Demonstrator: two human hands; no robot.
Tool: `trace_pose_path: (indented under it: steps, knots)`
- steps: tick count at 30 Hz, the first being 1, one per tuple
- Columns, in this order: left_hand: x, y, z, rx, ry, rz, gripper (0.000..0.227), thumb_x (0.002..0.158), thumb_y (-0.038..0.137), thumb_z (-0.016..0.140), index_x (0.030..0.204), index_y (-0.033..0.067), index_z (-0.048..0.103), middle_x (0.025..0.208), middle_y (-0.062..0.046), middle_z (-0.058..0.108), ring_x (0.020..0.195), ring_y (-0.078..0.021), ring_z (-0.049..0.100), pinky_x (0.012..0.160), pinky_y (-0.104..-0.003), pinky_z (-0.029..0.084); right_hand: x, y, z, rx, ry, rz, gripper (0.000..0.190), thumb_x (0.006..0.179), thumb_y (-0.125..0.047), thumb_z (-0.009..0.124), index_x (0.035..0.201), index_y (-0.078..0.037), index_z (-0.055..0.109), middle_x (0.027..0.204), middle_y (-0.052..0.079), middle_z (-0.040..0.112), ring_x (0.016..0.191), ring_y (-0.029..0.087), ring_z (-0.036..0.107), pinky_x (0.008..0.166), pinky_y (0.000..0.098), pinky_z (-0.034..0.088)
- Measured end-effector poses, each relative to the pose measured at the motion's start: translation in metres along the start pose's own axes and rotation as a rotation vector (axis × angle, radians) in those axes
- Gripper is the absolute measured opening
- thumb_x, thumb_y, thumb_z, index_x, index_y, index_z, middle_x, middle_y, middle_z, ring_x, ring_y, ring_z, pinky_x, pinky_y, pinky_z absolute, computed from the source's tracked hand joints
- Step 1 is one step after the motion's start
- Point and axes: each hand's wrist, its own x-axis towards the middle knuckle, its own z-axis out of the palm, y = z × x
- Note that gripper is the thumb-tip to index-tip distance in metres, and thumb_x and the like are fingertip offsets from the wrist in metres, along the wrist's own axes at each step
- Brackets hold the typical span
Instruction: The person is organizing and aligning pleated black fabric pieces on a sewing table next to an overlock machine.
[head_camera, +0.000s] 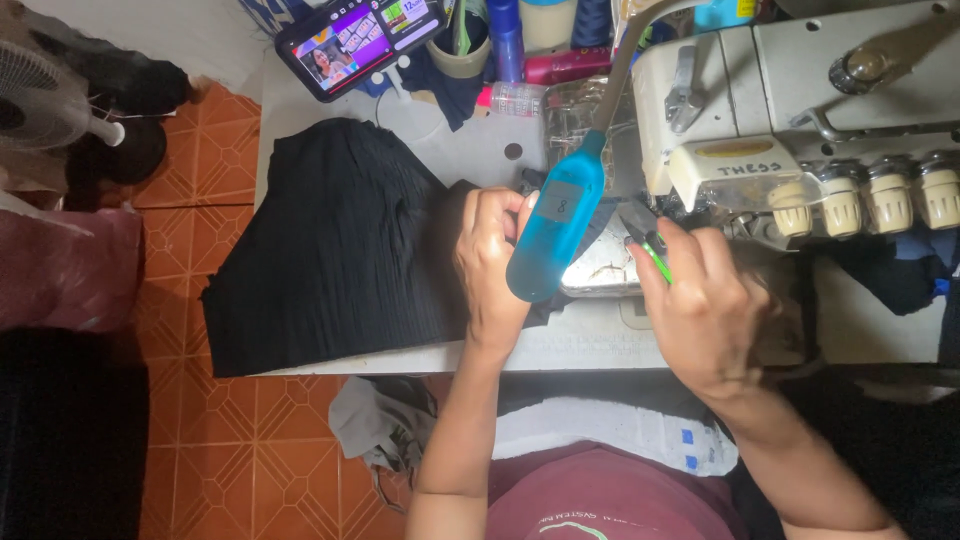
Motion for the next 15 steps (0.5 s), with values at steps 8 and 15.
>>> trace_pose_path:
  steps: [8,15]
  knots:
    - [-0.001,-0.006,0.004,-0.004,-0.036,-0.015,0.018,0.085,0.019,0.045,0.073,0.0048,0.044,0.067,-0.007,0.049,0.059,-0.0235,0.049,0.053,-0.036,0.037,0.005,-0.001,0.005,0.222,0.138,-0.109,0.015,0.076,-0.007,0.079,0.082,0.0,0.068,0.068,0.006,0.058,0.052,0.016,0.054,0.043,0.0282,0.04]
    - [0.022,-0.049,-0.012,-1.171,-0.179,-0.718,0.006,0.083,0.02,0.053,0.082,0.0177,0.047,0.062,0.01,0.036,0.045,0.0043,0.031,0.033,-0.011,0.027,-0.053,0.037,-0.039,0.476,-0.031,0.181,0.019,0.074,0.004,0.075,0.088,0.01,0.063,0.08,0.021,0.06,0.059,0.017,0.054,0.053,0.0252,0.044]
